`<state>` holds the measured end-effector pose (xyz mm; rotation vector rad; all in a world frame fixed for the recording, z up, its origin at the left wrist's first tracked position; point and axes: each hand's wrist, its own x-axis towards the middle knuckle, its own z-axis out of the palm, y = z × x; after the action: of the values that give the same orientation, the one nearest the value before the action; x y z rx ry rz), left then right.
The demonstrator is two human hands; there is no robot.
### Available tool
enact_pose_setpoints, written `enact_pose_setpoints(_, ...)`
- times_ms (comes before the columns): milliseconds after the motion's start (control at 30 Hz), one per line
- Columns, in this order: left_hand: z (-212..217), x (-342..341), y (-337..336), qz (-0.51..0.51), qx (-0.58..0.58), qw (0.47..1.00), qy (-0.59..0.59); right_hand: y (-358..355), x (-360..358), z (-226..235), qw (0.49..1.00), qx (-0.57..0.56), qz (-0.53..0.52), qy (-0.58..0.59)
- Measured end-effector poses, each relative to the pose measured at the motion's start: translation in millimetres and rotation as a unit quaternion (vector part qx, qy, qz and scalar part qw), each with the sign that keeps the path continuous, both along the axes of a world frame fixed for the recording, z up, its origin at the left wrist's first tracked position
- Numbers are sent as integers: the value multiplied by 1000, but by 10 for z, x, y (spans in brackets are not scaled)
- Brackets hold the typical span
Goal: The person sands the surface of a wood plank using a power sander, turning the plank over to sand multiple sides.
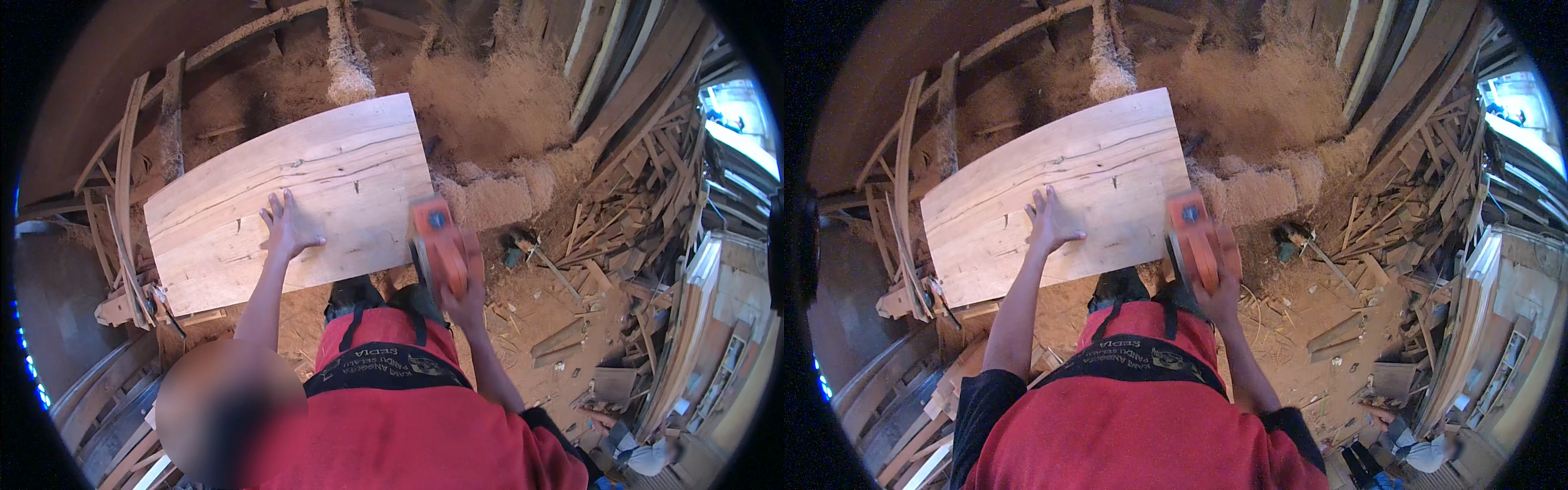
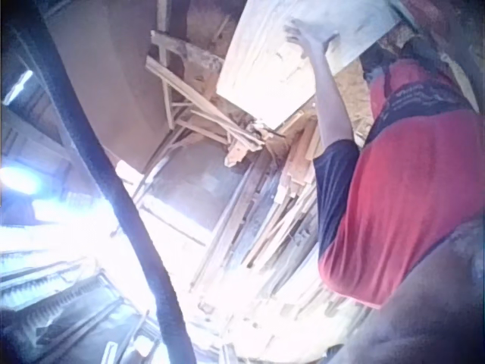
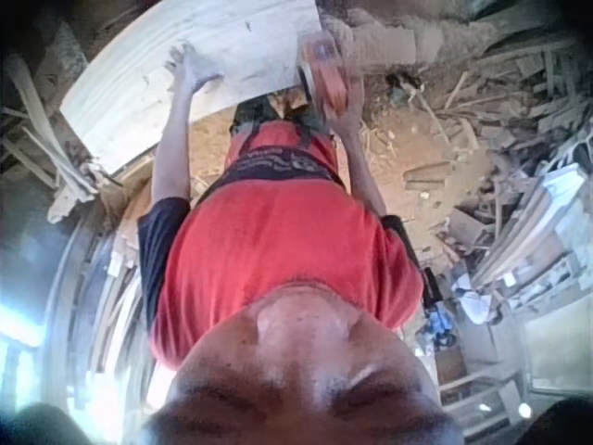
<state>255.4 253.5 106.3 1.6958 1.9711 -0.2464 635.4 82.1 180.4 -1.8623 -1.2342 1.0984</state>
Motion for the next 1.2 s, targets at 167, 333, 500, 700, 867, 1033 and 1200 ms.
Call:
enact_pose_setpoints(167,-57,30,6,-14,-7,1000,-9,-346,-9,-153,998,-12,-56,-28)
enact_pose_setpoints(333,127,149,60,14,-50,999,4,637,-130,-289,993,108,-16,-35)
enact_pose_setpoints(500,-104,-29,-54,-2,4,1000,4,1821,-355,-303,992,115,-31,-51)
enact_pose_setpoints(700,-229,-59,-7,-28,32,999,-1,3312,-514,-278,986,141,-23,-79)
enact_pose_setpoints(867,52,142,48,10,-30,999,-4,2965,-456,-499,990,123,2,-71)
enact_pose_setpoints(1033,82,90,25,7,-22,1000,5,1001,-343,-308,996,59,58,-21)
enact_pose_setpoints(1200,-15,47,17,11,-16,1000,3,-385,-338,-233,999,-37,21,23)
